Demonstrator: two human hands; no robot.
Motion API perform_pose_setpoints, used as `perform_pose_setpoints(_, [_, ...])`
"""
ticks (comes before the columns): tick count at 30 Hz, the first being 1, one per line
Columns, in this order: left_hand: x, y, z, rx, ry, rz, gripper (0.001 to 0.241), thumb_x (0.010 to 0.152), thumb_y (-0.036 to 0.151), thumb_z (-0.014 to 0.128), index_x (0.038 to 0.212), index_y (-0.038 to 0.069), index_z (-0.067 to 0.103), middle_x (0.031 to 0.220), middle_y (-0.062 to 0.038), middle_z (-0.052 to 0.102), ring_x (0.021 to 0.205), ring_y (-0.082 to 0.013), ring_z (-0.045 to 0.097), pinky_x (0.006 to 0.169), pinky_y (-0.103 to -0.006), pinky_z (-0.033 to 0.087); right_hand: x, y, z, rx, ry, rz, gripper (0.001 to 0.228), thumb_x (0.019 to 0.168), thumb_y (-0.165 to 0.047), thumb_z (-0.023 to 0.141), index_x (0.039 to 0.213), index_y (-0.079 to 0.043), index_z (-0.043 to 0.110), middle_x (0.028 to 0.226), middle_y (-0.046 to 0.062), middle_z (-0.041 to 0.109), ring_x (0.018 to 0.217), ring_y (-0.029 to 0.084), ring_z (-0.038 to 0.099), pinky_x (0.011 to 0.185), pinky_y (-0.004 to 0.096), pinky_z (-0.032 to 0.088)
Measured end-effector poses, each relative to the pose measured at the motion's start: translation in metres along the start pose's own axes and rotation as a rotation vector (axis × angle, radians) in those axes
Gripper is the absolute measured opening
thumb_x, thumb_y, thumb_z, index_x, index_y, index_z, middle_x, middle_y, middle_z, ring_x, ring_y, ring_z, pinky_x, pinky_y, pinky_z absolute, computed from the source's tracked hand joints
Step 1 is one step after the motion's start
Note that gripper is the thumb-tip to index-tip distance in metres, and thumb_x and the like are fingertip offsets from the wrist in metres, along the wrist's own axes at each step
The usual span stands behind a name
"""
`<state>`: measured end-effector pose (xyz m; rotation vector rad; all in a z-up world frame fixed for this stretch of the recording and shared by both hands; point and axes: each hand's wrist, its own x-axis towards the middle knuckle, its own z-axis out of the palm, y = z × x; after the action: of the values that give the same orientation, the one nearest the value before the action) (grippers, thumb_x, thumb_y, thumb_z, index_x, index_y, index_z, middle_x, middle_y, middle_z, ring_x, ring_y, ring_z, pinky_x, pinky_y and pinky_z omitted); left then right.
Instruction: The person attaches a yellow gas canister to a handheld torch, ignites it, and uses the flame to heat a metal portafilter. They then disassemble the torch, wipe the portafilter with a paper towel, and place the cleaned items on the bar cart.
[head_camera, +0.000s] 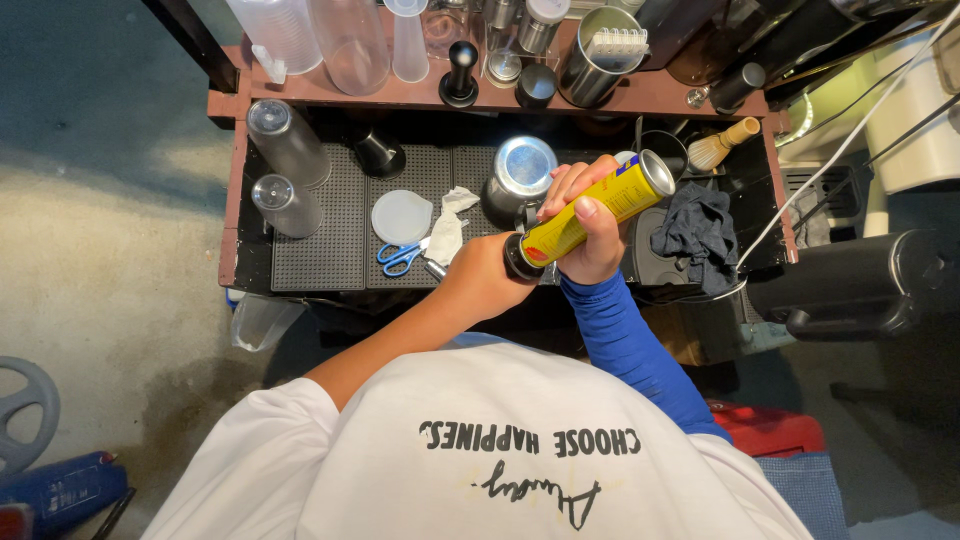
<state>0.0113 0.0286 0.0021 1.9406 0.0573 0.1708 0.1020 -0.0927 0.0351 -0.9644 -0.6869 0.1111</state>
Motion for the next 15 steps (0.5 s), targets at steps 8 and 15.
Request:
perform_pose_setpoints(8, [0.0023,0.0003,0.0009,0.005,-0.002,0.009,0.025,0.079,0.025,0.076,0.095,0.007,0.070,0.082,-0.014,0.075,0.078,-0.0339,0.074,0.067,-0.0407,0.057,0.0016,0.0002,-0.0025,0.012,-0.014,0.010,0.020,0.092,-0.025,0.062,0.100,-0.009,0.053,0.083,0.006,0.061,0.073,0.018,0.060,0.105,0.034,0.040])
perform_pose_setpoints(15, [0.0027,0.0016,0.0018,0.007,-0.008,0.017,0.025,0.080,0.025,0.076,0.095,0.007,0.070,0.081,-0.014,0.075,0.077,-0.0331,0.074,0.067,-0.0398,0.057,0.0014,0.0009,-0.0050,0.013,-0.018,-0.003,0.020,0.092,-0.025,0.062,0.100,-0.009,0.053,0.082,0.006,0.061,0.072,0.018,0.060,0.105,0.034,0.040])
